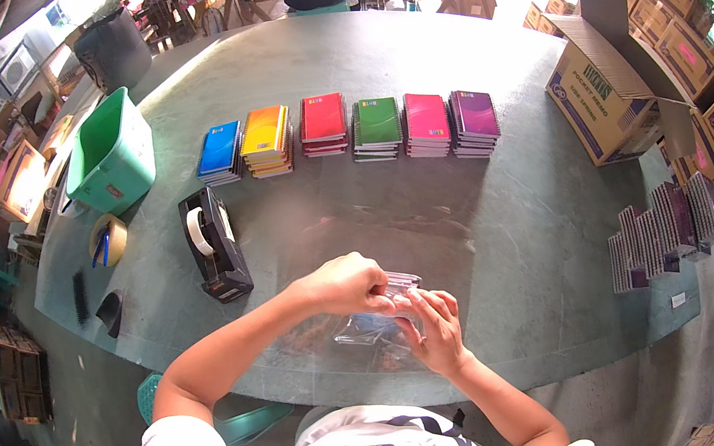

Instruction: The person gathers several stacks of notebooks of different colors by hand and places them into a clear plastic bag, then uses a tape dispenser to seal the bag.

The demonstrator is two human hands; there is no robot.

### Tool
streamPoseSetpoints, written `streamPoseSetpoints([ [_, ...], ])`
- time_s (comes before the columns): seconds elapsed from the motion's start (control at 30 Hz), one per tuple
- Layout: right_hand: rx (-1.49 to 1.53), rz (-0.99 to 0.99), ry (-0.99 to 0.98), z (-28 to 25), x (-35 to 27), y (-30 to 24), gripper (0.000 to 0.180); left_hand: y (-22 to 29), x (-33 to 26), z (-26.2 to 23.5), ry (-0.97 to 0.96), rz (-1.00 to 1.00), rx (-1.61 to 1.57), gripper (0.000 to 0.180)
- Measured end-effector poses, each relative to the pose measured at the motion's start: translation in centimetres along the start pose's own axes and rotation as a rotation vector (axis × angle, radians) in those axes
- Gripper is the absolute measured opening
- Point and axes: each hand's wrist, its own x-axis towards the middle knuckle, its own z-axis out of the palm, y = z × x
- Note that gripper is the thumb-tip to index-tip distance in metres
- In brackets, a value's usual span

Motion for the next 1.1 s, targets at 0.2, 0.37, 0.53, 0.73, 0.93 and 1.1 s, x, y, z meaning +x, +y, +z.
streamPoseSetpoints([
  [0.2,-0.085,-0.122,-0.135,-0.6,-0.3,0.6,0.037,-0.6,-2.0,-0.1,0.269,-0.149,0.185,0.047],
  [0.37,0.057,-0.006,-0.057,-1.0,-0.1,0.6,0.043,-4.8,-7.8,0.4,0.291,-0.135,-0.002,0.033],
  [0.53,0.222,0.390,-0.118,-2.5,5.5,-0.9,0.048,-4.7,-10.6,4.6,0.229,-0.138,-0.191,0.024],
  [0.73,0.899,0.957,-0.341,-2.0,4.3,1.8,0.038,-3.2,-10.5,8.0,0.021,-0.176,-0.223,0.019],
  [0.93,0.429,0.632,-0.266,-2.9,7.8,0.7,0.040,-3.3,-12.1,6.6,0.517,-0.007,-0.121,0.012],
  [1.1,0.419,0.600,-0.403,-2.5,5.1,0.1,0.053,-14.7,-16.1,2.1,1.552,-0.620,-0.020,0.023],
])
